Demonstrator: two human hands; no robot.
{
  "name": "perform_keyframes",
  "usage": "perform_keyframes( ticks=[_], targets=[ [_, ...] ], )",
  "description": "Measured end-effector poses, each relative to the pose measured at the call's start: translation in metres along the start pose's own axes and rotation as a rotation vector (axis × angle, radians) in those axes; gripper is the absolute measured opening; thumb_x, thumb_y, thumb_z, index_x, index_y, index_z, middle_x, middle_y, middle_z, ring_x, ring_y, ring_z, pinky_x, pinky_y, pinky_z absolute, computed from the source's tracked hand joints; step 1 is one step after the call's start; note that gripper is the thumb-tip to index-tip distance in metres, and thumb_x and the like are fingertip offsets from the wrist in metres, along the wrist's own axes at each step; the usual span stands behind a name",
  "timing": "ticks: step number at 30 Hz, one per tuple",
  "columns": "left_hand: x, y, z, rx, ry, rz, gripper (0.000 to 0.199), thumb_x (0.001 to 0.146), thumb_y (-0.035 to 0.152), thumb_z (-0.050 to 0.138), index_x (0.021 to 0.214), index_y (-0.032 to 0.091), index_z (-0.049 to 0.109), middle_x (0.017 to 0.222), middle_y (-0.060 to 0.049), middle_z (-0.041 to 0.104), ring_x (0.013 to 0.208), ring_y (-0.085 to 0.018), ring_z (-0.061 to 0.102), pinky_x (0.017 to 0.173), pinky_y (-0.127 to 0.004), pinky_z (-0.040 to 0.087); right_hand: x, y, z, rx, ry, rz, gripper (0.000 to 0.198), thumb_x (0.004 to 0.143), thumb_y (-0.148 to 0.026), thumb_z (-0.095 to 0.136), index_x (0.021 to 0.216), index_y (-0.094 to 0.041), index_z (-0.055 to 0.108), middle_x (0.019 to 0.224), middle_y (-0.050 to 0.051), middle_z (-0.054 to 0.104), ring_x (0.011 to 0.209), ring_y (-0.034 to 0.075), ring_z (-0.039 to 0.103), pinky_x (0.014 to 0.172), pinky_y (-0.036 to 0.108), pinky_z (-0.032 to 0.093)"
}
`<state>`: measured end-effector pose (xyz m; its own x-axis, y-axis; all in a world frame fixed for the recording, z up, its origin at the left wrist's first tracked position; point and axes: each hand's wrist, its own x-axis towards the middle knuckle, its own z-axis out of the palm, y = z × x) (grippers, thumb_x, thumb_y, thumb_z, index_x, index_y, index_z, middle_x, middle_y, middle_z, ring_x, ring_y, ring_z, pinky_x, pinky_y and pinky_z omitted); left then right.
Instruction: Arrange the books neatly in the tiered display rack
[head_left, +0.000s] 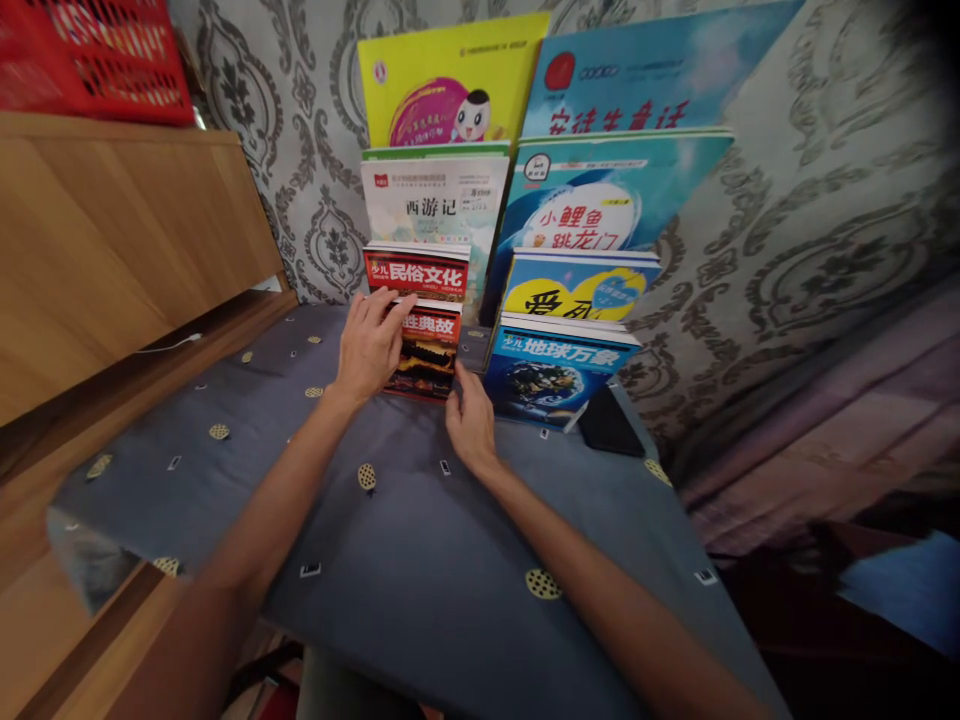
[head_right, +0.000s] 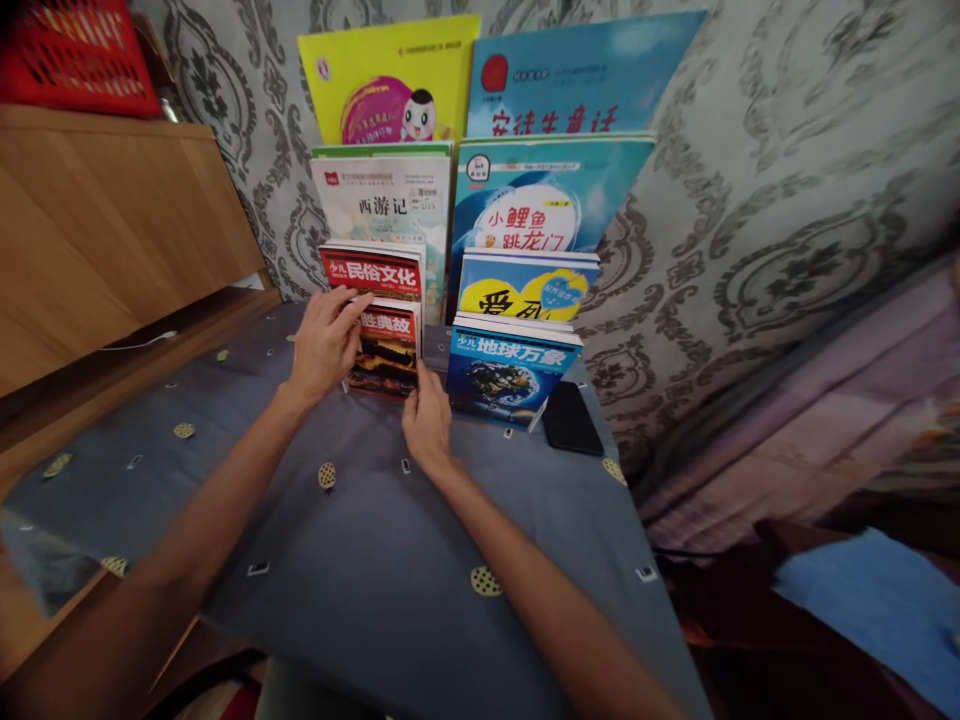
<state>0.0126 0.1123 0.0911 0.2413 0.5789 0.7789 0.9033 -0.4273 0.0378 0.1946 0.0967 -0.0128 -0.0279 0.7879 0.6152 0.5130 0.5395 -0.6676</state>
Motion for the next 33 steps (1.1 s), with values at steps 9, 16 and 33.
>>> perform_keyframes(
  ticks=[9,16,33],
  targets=[
    [-0.007,-0.006,0.014,-0.064,0.028,-0.004,0.051,0.096,0.011,0.042,0.142,0.026,0.056,0.141,-0.01,0.06,0.141,-0.026,0.048,0.125,-0.054,0.027,-0.001,0.001,0.002,-0.029,0.013,0.01,0.057,0.089,-0.013,0.042,0.144,-0.014,0.055,0.133,0.016,0.068,0.122,0.029,0.064,0.112,0.053,0.047],
    [-0.009,-0.006,0.02,-0.06,0.042,0.009,0.056,0.092,0.006,0.041,0.143,0.026,0.055,0.144,-0.01,0.058,0.145,-0.025,0.045,0.127,-0.052,0.024,0.0,0.001,0.001,-0.051,0.011,0.02,0.057,0.087,-0.01,0.042,0.142,-0.012,0.057,0.13,0.018,0.069,0.118,0.031,0.066,0.108,0.051,0.05],
    [-0.044,-0.031,0.029,-0.214,0.201,-0.342,0.046,0.1,0.035,0.05,0.142,0.018,0.048,0.125,-0.015,0.062,0.12,-0.029,0.057,0.106,-0.047,0.046,0.009,-0.002,-0.004,0.037,0.045,-0.045,0.056,0.091,-0.02,0.045,0.146,-0.013,0.055,0.141,0.016,0.066,0.129,0.028,0.063,0.11,0.049,0.05]
  ],
)
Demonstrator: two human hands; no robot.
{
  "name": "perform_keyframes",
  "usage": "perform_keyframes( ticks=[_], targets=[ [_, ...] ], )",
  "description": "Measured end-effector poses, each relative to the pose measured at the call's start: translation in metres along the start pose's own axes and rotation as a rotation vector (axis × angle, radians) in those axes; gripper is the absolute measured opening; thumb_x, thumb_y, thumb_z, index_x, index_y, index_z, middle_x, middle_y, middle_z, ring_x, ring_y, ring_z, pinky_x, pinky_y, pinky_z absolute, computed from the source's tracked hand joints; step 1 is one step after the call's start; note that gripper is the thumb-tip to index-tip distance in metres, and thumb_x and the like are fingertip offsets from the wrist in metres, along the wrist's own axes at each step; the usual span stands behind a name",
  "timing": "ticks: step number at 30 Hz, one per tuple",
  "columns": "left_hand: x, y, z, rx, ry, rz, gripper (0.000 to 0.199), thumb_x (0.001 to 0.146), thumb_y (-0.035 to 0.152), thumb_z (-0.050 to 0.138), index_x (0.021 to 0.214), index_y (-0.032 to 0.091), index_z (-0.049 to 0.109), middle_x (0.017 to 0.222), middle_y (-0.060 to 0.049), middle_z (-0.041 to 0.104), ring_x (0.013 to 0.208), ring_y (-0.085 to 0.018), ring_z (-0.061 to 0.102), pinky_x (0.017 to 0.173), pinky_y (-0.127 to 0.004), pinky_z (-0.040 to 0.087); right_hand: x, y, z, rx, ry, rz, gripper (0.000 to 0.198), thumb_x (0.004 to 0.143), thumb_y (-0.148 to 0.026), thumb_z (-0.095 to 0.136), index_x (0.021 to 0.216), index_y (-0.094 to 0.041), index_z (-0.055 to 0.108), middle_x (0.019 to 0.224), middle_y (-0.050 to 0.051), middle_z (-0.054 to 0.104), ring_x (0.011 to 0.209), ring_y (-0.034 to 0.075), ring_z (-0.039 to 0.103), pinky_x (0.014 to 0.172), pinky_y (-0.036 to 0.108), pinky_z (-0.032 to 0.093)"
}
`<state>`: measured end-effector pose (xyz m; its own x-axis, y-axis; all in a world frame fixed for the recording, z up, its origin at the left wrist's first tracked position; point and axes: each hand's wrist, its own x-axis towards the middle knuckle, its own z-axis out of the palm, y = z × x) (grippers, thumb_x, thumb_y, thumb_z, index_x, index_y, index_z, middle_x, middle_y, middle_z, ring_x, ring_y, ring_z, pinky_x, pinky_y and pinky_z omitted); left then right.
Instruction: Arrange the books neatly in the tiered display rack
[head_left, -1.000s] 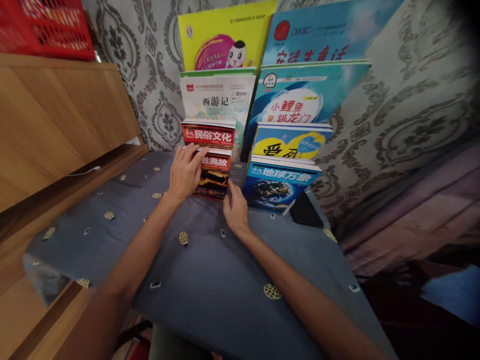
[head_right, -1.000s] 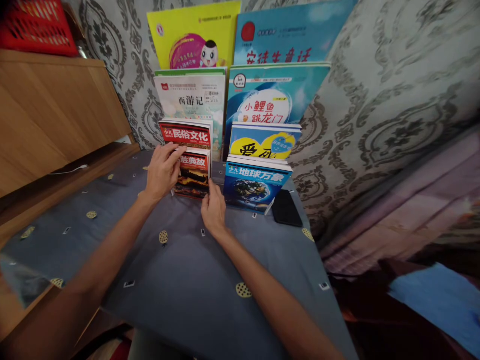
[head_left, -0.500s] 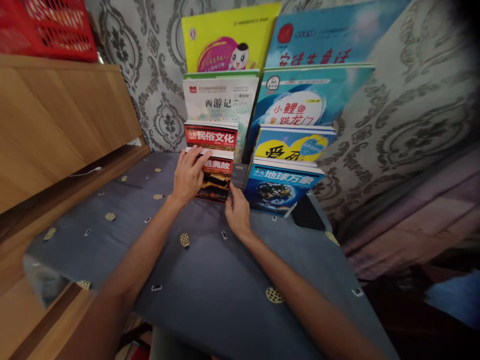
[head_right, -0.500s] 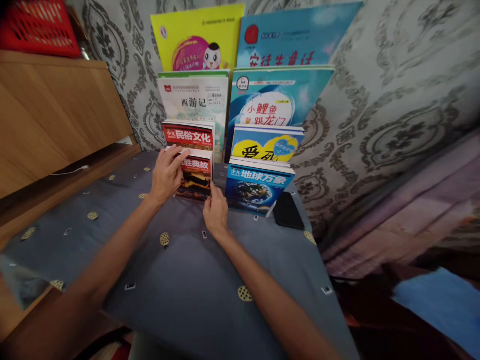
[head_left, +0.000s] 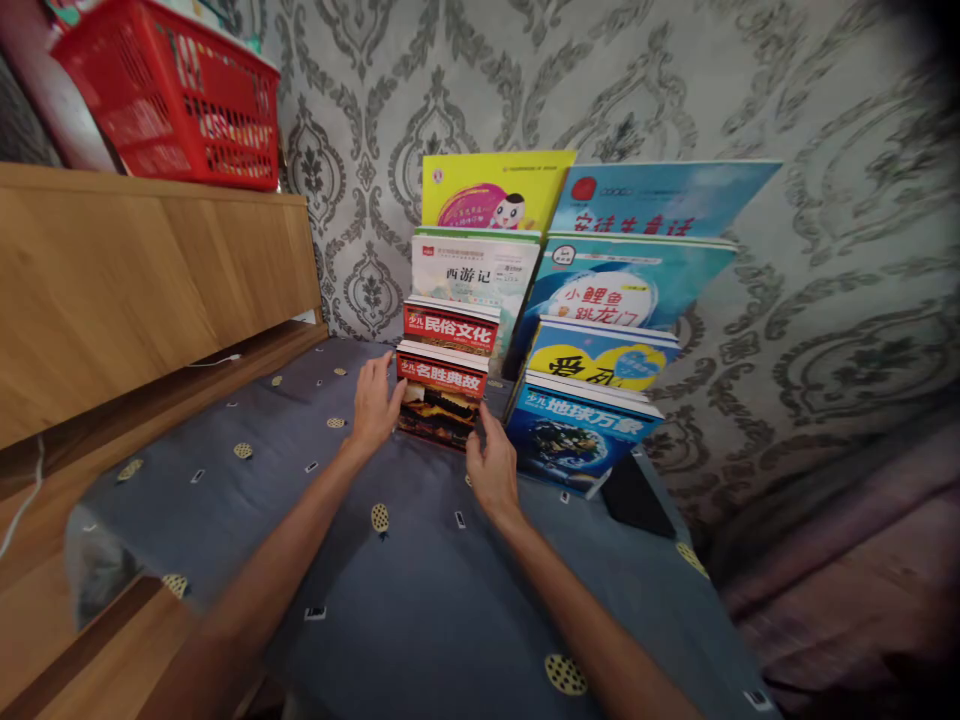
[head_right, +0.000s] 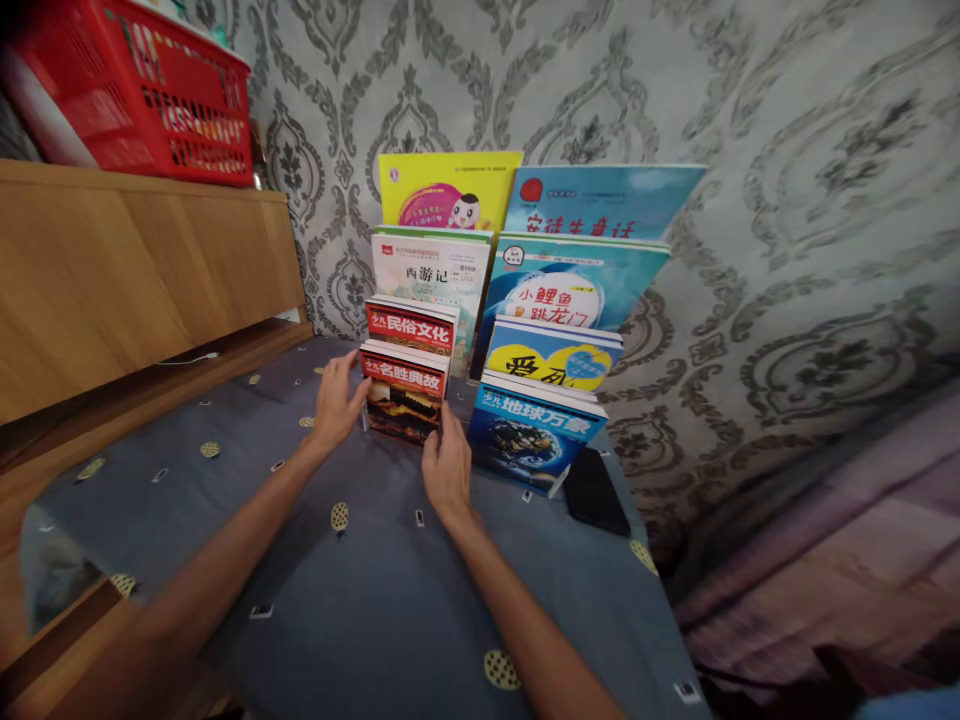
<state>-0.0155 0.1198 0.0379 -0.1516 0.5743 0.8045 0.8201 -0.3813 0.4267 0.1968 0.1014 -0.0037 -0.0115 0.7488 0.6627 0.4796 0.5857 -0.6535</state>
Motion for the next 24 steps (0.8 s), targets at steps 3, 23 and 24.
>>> perform_keyframes(
  ticks=[3,23,24],
  targets=[
    [-0.001,0.001,0.003,-0.049,-0.041,-0.038,0.04,0.099,0.03,0.049,0.137,0.017,0.054,0.117,-0.013,0.064,0.112,-0.027,0.06,0.101,-0.044,0.049,0.002,0.0,0.006,0.049,0.014,0.025,0.061,0.09,-0.021,0.048,0.15,-0.013,0.05,0.145,0.016,0.063,0.132,0.028,0.061,0.112,0.05,0.049],
    [0.001,-0.017,0.007,-0.304,-0.136,-0.098,0.043,0.096,0.028,0.052,0.136,0.016,0.061,0.112,-0.012,0.069,0.102,-0.024,0.066,0.086,-0.036,0.057,0.005,0.006,0.017,0.133,-0.013,0.114,0.066,0.086,-0.015,0.047,0.152,-0.014,0.048,0.142,0.015,0.065,0.129,0.029,0.064,0.111,0.05,0.049],
    [-0.001,-0.019,0.008,-0.291,-0.149,-0.101,0.043,0.096,0.028,0.051,0.136,0.016,0.061,0.112,-0.012,0.069,0.103,-0.024,0.066,0.086,-0.037,0.057,0.006,0.006,0.015,0.134,-0.03,0.12,0.065,0.086,-0.014,0.047,0.151,-0.015,0.05,0.14,0.014,0.067,0.127,0.028,0.065,0.111,0.05,0.05]
  ],
)
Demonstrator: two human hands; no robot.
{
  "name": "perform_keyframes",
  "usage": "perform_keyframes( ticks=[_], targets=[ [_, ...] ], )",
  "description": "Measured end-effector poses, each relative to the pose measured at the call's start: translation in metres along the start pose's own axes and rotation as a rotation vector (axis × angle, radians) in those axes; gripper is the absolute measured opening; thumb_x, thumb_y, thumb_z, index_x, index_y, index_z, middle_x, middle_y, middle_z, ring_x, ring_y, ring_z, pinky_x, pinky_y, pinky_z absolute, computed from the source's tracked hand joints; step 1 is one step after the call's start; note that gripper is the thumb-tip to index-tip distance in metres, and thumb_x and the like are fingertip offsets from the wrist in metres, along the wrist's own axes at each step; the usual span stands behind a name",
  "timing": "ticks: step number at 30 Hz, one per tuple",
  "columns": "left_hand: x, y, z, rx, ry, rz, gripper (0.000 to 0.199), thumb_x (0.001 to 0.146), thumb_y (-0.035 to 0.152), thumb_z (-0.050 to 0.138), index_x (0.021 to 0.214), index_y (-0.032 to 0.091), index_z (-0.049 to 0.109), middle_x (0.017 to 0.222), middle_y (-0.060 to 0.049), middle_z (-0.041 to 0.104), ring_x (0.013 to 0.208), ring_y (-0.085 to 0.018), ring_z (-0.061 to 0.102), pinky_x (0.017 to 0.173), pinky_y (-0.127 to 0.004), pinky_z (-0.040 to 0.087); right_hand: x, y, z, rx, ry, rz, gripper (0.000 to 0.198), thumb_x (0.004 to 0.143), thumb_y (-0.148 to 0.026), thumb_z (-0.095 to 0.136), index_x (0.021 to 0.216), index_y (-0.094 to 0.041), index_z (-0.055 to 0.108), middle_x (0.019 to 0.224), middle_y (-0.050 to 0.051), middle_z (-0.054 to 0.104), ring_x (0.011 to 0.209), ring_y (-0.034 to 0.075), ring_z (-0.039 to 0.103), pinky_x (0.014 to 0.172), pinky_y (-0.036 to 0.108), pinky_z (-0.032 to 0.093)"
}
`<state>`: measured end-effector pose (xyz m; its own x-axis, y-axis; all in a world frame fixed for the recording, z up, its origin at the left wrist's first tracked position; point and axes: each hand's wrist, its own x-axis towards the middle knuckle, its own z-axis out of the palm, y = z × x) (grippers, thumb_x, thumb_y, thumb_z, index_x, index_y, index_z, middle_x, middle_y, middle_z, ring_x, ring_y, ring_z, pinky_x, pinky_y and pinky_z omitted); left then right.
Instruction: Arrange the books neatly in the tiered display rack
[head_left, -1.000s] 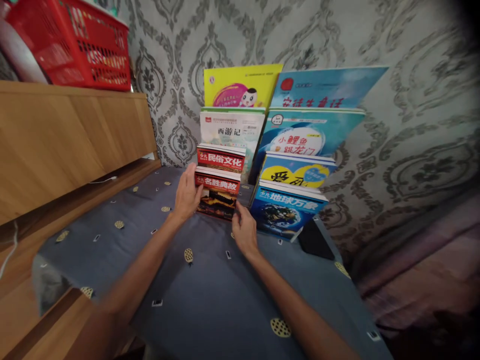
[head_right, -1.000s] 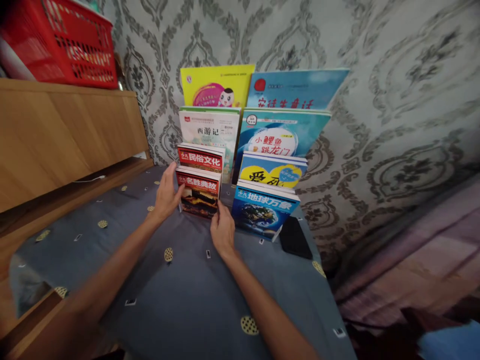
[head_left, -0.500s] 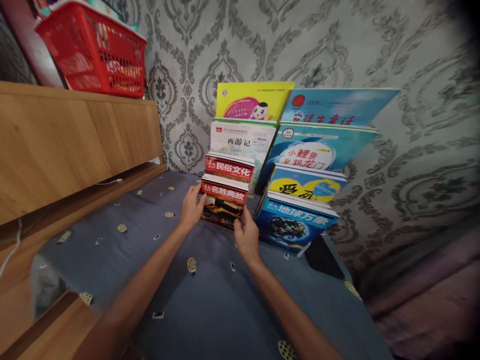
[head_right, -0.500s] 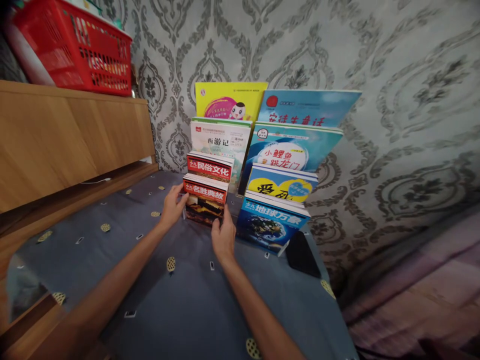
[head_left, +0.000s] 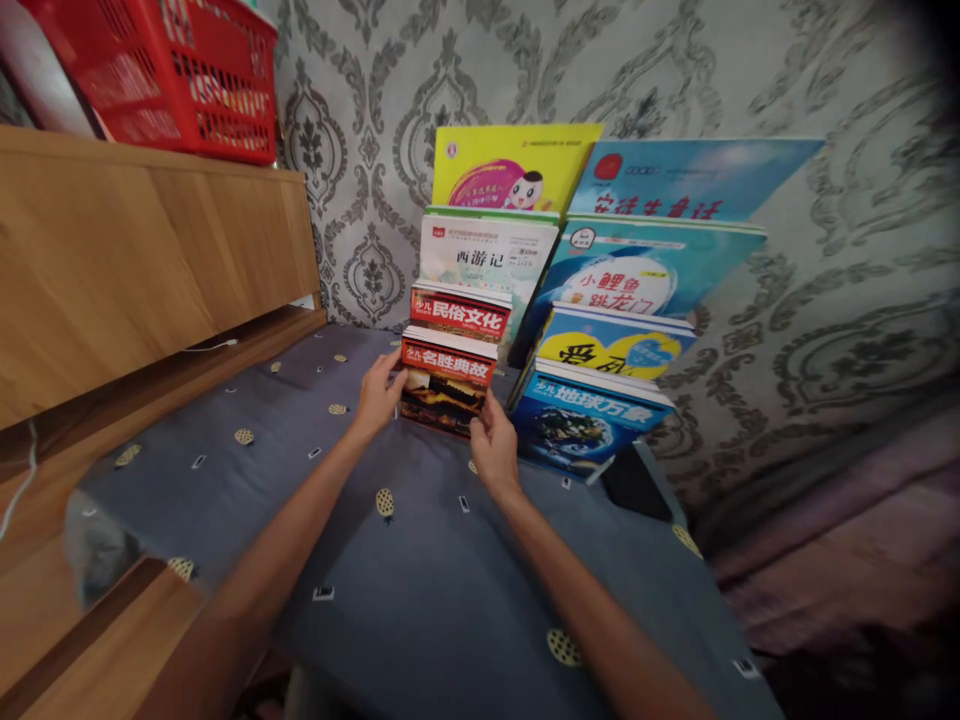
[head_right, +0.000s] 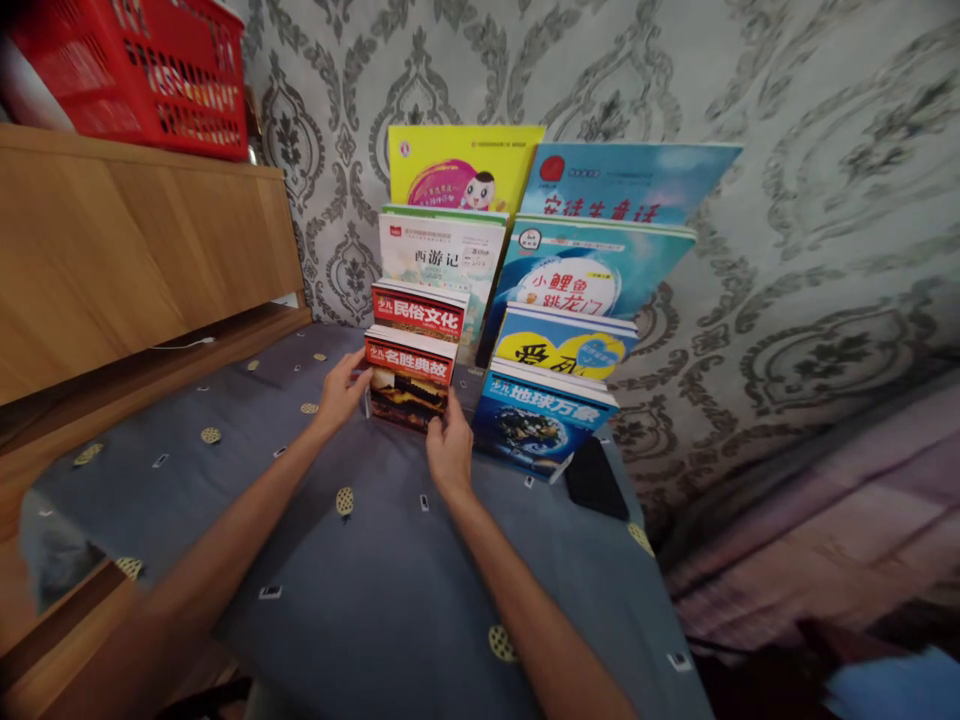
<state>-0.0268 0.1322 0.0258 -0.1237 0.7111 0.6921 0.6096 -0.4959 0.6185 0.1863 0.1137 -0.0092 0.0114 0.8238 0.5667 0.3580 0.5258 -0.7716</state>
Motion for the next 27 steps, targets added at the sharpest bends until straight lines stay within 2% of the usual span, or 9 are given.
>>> perform_keyframes(
  ticks=[4,8,14,20,23,25,27],
  targets=[
    [-0.007,-0.006,-0.001,0.102,-0.03,0.004,0.043,0.094,0.02,0.049,0.134,0.016,0.063,0.11,-0.012,0.07,0.104,-0.024,0.065,0.089,-0.037,0.056,0.0,0.001,-0.008,-0.041,-0.021,0.03,0.06,0.084,-0.013,0.048,0.143,-0.015,0.059,0.133,0.013,0.072,0.122,0.028,0.068,0.109,0.05,0.051],
    [-0.01,-0.007,-0.004,0.208,-0.059,0.005,0.036,0.093,0.019,0.05,0.124,0.015,0.067,0.103,-0.01,0.07,0.094,-0.023,0.065,0.087,-0.036,0.054,-0.007,0.004,-0.016,-0.162,0.012,0.059,0.05,0.083,-0.017,0.051,0.128,-0.017,0.071,0.123,0.012,0.077,0.115,0.03,0.071,0.105,0.051,0.054],
    [-0.009,-0.003,-0.005,0.242,-0.073,-0.005,0.031,0.093,0.017,0.049,0.114,0.015,0.072,0.095,-0.009,0.07,0.088,-0.022,0.064,0.083,-0.035,0.052,-0.01,0.002,-0.02,-0.224,-0.055,0.063,0.052,0.082,-0.013,0.047,0.128,-0.014,0.072,0.116,0.013,0.079,0.11,0.031,0.074,0.103,0.052,0.055],
    [-0.008,-0.003,-0.005,0.238,-0.062,0.013,0.025,0.093,0.018,0.048,0.099,0.018,0.072,0.086,-0.007,0.068,0.082,-0.021,0.063,0.08,-0.034,0.051,-0.009,0.009,-0.019,-0.204,-0.031,0.052,0.049,0.08,-0.014,0.048,0.121,-0.015,0.075,0.116,0.013,0.079,0.11,0.03,0.074,0.101,0.051,0.056],
    [-0.011,0.001,-0.005,0.21,-0.062,0.014,0.026,0.094,0.02,0.048,0.11,0.017,0.068,0.096,-0.009,0.07,0.089,-0.023,0.065,0.084,-0.037,0.054,-0.01,0.008,-0.018,-0.217,-0.035,0.04,0.048,0.082,-0.017,0.048,0.124,-0.016,0.072,0.116,0.013,0.079,0.109,0.031,0.074,0.099,0.052,0.057],
    [-0.012,0.009,-0.004,0.214,0.014,0.05,0.033,0.095,0.025,0.051,0.125,0.015,0.06,0.112,-0.013,0.068,0.103,-0.026,0.065,0.093,-0.042,0.054,-0.01,0.001,-0.018,-0.23,-0.009,-0.005,0.05,0.084,-0.02,0.05,0.131,-0.017,0.067,0.122,0.014,0.076,0.114,0.031,0.071,0.101,0.052,0.056],
    [-0.01,0.02,-0.003,0.243,0.101,0.117,0.043,0.097,0.032,0.052,0.136,0.014,0.051,0.126,-0.018,0.063,0.119,-0.029,0.06,0.103,-0.047,0.05,-0.008,-0.011,-0.018,-0.237,0.044,-0.106,0.054,0.088,-0.023,0.049,0.141,-0.017,0.058,0.136,0.015,0.068,0.128,0.03,0.063,0.109,0.054,0.051]
  ],
)
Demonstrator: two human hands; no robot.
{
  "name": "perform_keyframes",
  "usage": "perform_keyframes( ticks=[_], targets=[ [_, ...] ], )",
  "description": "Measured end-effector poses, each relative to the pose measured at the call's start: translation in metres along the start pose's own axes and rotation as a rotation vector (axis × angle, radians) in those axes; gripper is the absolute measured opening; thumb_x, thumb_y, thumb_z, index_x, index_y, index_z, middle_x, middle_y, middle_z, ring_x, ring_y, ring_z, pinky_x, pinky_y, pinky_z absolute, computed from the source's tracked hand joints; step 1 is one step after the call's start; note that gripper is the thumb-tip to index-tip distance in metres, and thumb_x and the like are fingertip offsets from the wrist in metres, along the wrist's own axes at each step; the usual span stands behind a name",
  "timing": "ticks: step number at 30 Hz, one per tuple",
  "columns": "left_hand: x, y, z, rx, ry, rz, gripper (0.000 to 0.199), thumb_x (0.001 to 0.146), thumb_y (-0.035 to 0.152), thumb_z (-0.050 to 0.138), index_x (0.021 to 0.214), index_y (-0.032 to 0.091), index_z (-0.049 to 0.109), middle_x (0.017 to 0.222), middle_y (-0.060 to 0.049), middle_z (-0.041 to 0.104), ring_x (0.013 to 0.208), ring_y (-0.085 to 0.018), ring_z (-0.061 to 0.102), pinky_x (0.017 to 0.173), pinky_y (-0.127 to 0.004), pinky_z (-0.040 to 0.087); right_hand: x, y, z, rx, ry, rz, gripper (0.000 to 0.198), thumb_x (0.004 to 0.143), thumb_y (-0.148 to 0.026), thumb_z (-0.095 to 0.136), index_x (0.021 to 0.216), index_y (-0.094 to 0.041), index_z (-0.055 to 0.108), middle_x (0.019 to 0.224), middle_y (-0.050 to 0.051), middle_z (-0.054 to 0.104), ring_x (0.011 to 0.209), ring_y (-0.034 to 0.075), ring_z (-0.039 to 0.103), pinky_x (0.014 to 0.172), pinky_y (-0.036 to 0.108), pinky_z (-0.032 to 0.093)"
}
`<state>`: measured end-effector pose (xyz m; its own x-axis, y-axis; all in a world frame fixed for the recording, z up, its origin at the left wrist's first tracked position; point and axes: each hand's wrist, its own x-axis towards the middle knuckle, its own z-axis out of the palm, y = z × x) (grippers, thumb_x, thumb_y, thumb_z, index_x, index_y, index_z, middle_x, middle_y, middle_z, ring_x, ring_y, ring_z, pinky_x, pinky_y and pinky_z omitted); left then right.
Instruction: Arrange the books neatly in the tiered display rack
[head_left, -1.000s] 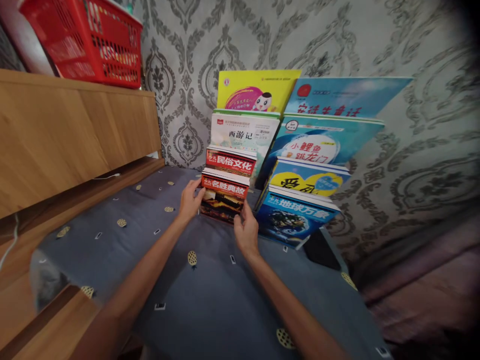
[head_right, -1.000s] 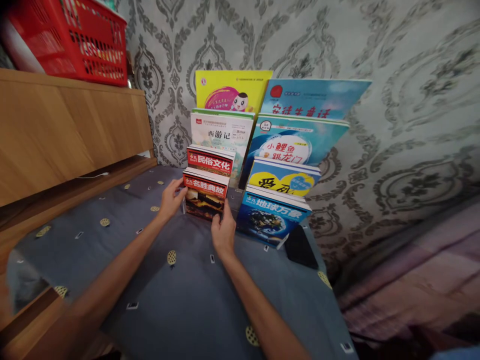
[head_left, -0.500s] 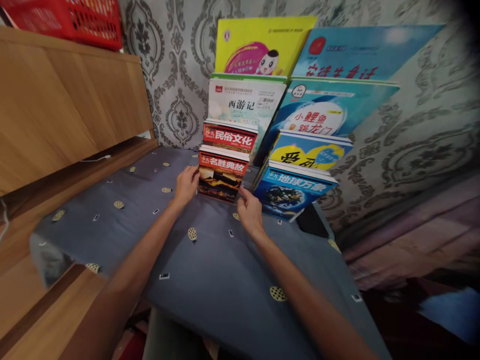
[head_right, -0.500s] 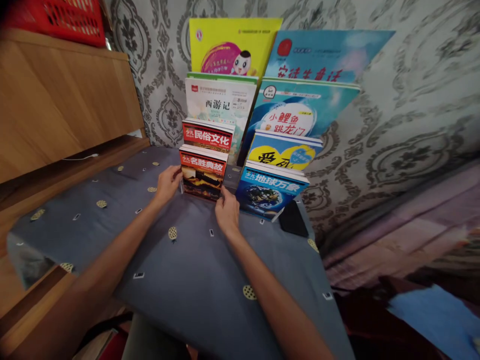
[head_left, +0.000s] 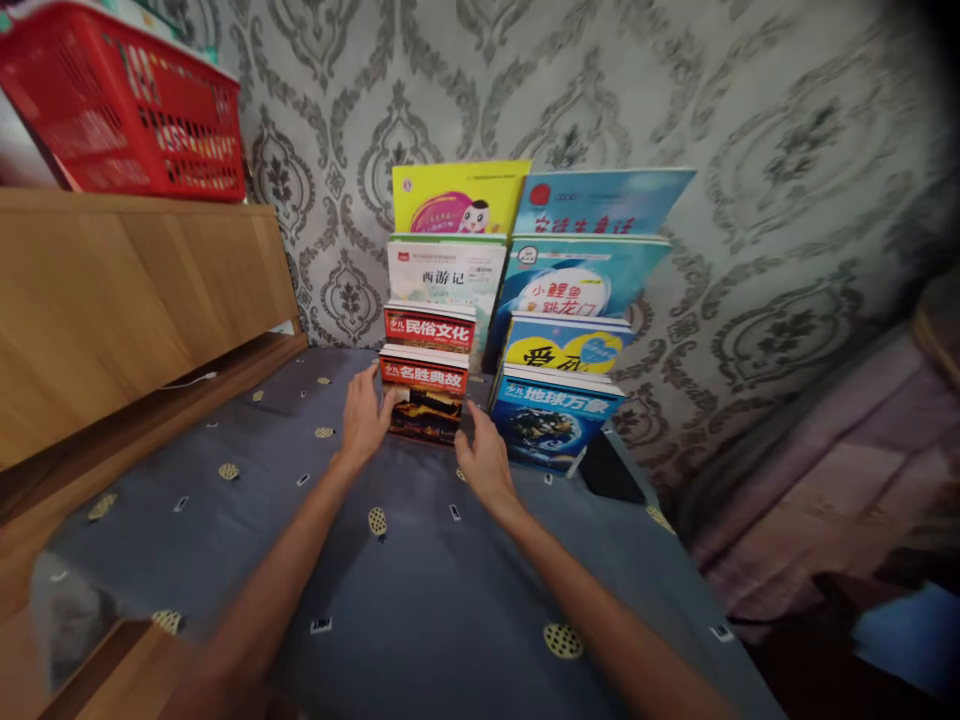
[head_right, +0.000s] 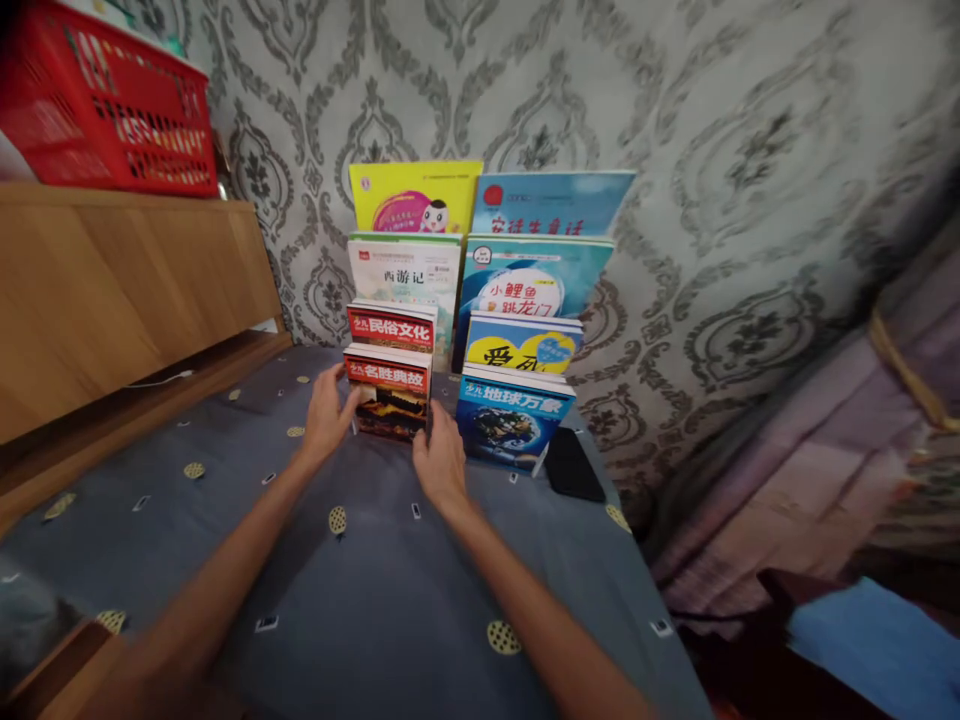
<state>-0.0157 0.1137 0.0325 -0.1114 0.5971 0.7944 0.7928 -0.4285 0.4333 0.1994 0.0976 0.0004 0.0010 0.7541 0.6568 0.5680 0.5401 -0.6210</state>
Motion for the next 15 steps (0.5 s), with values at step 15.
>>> perform_keyframes(
  ticks=[15],
  targets=[
    [0.086,0.049,0.0,0.173,0.03,0.257,0.049,0.106,0.039,0.036,0.147,0.015,0.046,0.157,-0.021,0.045,0.151,-0.03,0.036,0.124,-0.053,0.028,0.104,-0.062,-0.024,-0.11,0.062,-0.34,0.06,0.093,-0.014,0.038,0.153,-0.009,0.041,0.163,0.019,0.04,0.154,0.03,0.033,0.125,0.057,0.031]
  ],
)
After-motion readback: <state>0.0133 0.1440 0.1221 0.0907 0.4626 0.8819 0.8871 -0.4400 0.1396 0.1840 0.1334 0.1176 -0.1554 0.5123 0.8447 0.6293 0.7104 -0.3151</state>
